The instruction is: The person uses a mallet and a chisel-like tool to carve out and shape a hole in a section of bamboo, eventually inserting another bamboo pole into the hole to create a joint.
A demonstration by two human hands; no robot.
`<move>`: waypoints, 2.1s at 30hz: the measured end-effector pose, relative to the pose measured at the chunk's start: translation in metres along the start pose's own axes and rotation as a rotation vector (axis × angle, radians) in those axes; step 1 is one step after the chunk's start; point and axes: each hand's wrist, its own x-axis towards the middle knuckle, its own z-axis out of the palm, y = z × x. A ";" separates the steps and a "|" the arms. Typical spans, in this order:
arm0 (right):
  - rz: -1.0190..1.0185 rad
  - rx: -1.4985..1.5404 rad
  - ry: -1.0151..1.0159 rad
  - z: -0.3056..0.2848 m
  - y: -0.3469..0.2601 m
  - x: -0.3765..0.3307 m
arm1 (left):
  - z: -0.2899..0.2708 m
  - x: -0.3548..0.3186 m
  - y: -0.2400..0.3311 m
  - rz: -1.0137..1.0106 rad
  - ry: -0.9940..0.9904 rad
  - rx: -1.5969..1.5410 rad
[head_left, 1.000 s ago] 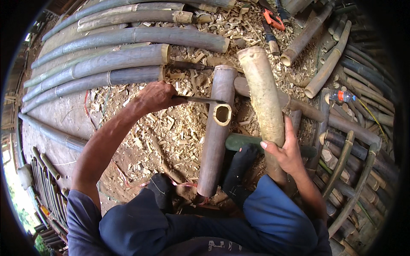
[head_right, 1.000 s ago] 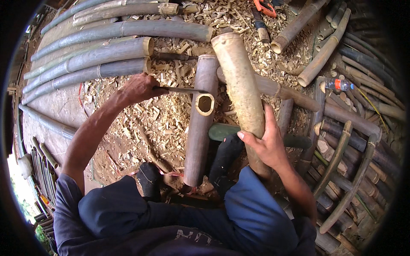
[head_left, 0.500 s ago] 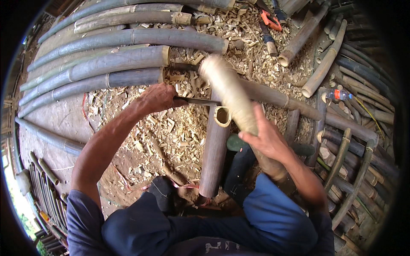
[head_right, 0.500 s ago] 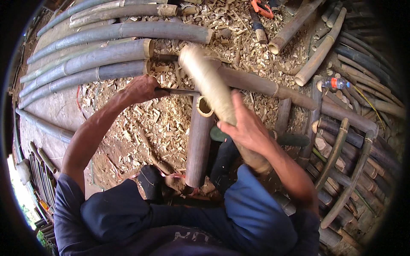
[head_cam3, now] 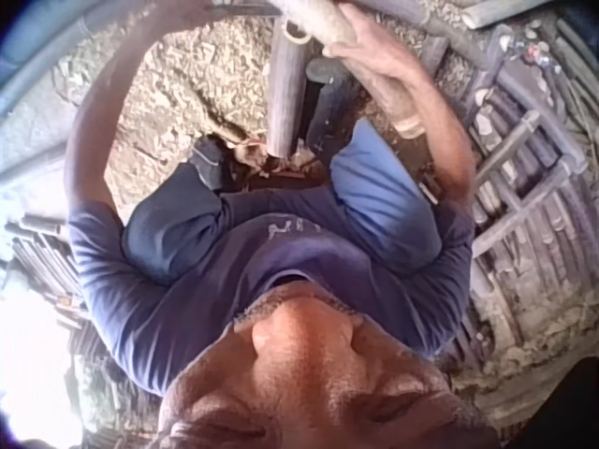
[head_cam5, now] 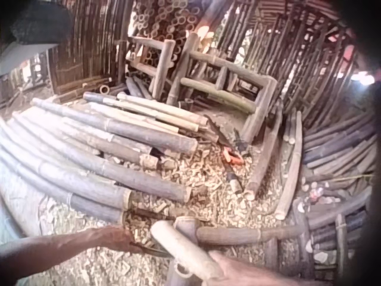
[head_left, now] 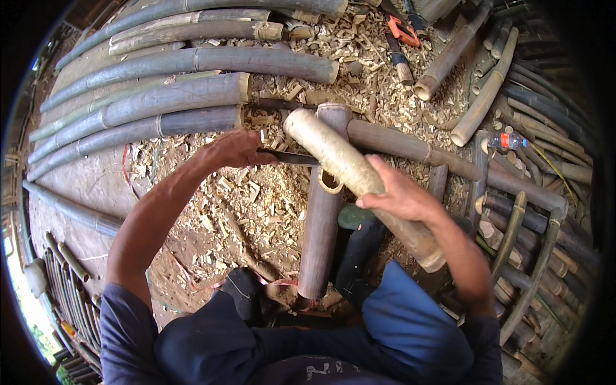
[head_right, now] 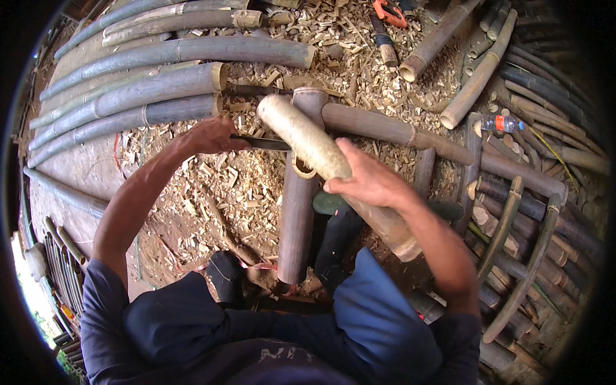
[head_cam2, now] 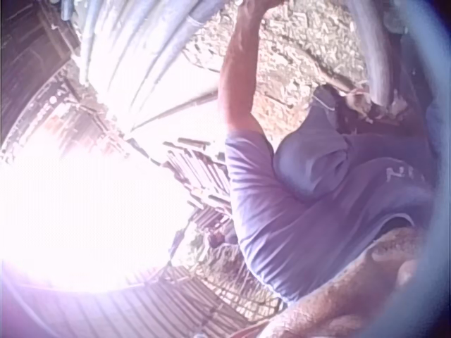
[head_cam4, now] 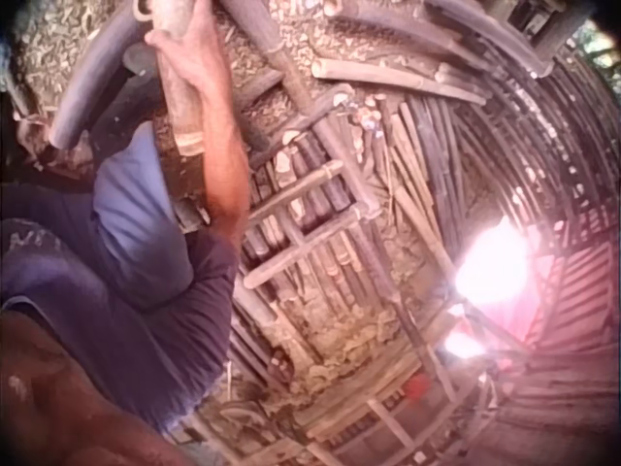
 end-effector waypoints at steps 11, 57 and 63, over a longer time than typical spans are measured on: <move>-0.189 -0.047 0.111 0.051 0.033 0.007 | 0.000 0.012 -0.003 -0.025 -0.220 -0.170; -0.919 -0.883 0.164 0.027 0.020 -0.005 | 0.067 -0.072 0.034 -0.099 0.188 0.216; -0.785 -0.949 0.229 0.032 0.036 0.016 | 0.070 -0.066 0.032 -0.166 0.130 0.179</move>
